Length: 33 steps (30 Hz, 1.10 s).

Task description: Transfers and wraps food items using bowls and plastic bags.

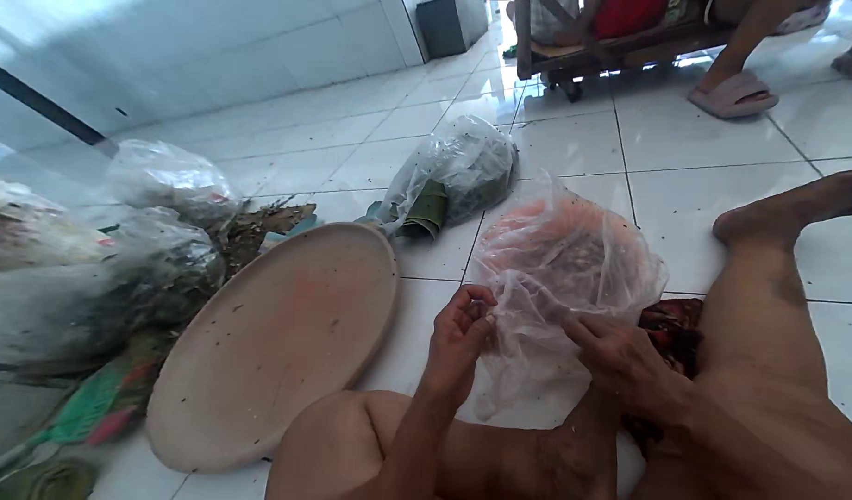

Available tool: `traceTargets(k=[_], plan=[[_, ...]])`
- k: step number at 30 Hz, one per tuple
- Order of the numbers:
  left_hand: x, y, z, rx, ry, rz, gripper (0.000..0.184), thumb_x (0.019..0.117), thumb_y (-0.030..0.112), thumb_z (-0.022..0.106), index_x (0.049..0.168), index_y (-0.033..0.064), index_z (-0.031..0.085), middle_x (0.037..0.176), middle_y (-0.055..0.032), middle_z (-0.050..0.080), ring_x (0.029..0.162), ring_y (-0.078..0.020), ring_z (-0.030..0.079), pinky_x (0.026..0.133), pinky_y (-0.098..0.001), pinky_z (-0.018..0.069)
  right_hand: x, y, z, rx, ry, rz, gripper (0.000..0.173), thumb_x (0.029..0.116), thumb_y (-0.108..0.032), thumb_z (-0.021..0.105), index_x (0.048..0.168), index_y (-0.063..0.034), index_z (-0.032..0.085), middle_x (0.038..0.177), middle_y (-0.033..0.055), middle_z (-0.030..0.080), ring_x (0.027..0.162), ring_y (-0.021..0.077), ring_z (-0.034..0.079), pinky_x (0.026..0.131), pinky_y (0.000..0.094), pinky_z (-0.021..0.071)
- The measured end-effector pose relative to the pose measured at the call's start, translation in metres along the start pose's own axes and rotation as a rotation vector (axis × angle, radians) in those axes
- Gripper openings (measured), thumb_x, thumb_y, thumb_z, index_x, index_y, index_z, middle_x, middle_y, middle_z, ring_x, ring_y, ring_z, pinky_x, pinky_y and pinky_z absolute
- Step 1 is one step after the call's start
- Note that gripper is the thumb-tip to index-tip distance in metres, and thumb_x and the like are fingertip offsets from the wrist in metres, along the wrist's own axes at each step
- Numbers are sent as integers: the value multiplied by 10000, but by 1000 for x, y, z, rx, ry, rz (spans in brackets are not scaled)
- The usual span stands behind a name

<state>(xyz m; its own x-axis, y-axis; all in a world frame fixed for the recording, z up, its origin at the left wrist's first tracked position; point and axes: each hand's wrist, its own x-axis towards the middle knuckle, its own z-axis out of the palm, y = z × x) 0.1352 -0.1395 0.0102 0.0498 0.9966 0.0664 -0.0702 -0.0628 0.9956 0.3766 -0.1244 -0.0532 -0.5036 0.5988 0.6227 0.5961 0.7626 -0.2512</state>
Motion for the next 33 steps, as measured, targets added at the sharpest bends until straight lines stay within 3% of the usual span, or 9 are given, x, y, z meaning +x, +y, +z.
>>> traceTargets(k=[6, 10, 13, 16, 19, 21, 24, 30, 33], plan=[[-7, 20, 9, 46, -11, 115, 151, 954, 54, 561, 1059, 149, 612, 877, 11, 613, 668, -42, 582, 573, -180, 512, 0, -27, 14, 16, -69, -49, 442, 883, -184, 631, 1311, -78, 666, 1018, 144, 680, 908, 315, 689, 736, 472, 571], [-11, 28, 3, 87, -101, 195, 96, 967, 205, 638, 1062, 197, 642, 1034, 35, 634, 793, -40, 614, 642, -176, 535, -1, -12, 16, -51, -35, -77, 342, 798, -21, 684, 1137, -43, 725, 989, 164, 697, 876, 335, 707, 725, 487, 592], [-21, 21, -11, 95, -137, 192, 122, 968, 256, 658, 1060, 176, 659, 1161, -3, 640, 853, -100, 671, 727, -259, 604, 0, -2, -4, 21, 60, -65, 251, 909, -36, 575, 1103, -10, 733, 876, 135, 664, 732, 277, 669, 606, 415, 568], [-40, 8, -29, 544, -121, 200, 288, 949, 287, 609, 1189, 128, 608, 1209, -10, 605, 1010, -115, 634, 808, -299, 572, -1, -9, -19, 124, 77, -41, 222, 931, -97, 553, 1022, -23, 742, 765, 76, 619, 607, 196, 606, 511, 342, 508], [-58, -7, -31, 1017, -187, 57, 594, 839, 440, 740, 1270, 52, 608, 1242, -131, 612, 1108, -300, 609, 841, -513, 533, -5, -22, -16, 216, -159, -14, 109, 879, -92, 643, 929, -51, 731, 774, 68, 626, 609, 199, 627, 503, 370, 531], [-63, -16, -18, 1304, -278, -128, 744, 816, 569, 754, 1289, 8, 628, 1336, -188, 581, 1219, -398, 556, 926, -598, 487, -2, -34, -7, 159, -482, 79, 113, 918, -75, 682, 1012, -25, 719, 917, 138, 654, 792, 298, 679, 658, 458, 576], [-56, -27, 8, 1520, -375, -401, 537, 972, 484, 612, 1185, -2, 695, 1410, -187, 528, 1314, -377, 487, 1030, -552, 420, 2, -35, 21, -22, -782, 201, 289, 959, -57, 618, 1242, -1, 642, 1247, 207, 595, 1163, 392, 599, 937, 526, 515], [-53, -34, -7, 941, -174, -164, 289, 990, 152, 576, 1155, -51, 699, 1129, -196, 678, 1081, -315, 638, 962, -514, 484, 9, -14, 28, -20, -797, 235, 193, 972, -35, 564, 1019, 22, 743, 1271, 233, 638, 1274, 431, 544, 1092, 605, 379], [-55, -9, -28, 544, -8, -16, 220, 999, 99, 473, 1021, -18, 657, 858, -50, 710, 796, -127, 678, 778, -330, 569, 7, -12, 2, 239, -705, 235, 154, 970, -16, 578, 957, 45, 718, 1018, 217, 676, 1066, 376, 637, 999, 553, 460]])
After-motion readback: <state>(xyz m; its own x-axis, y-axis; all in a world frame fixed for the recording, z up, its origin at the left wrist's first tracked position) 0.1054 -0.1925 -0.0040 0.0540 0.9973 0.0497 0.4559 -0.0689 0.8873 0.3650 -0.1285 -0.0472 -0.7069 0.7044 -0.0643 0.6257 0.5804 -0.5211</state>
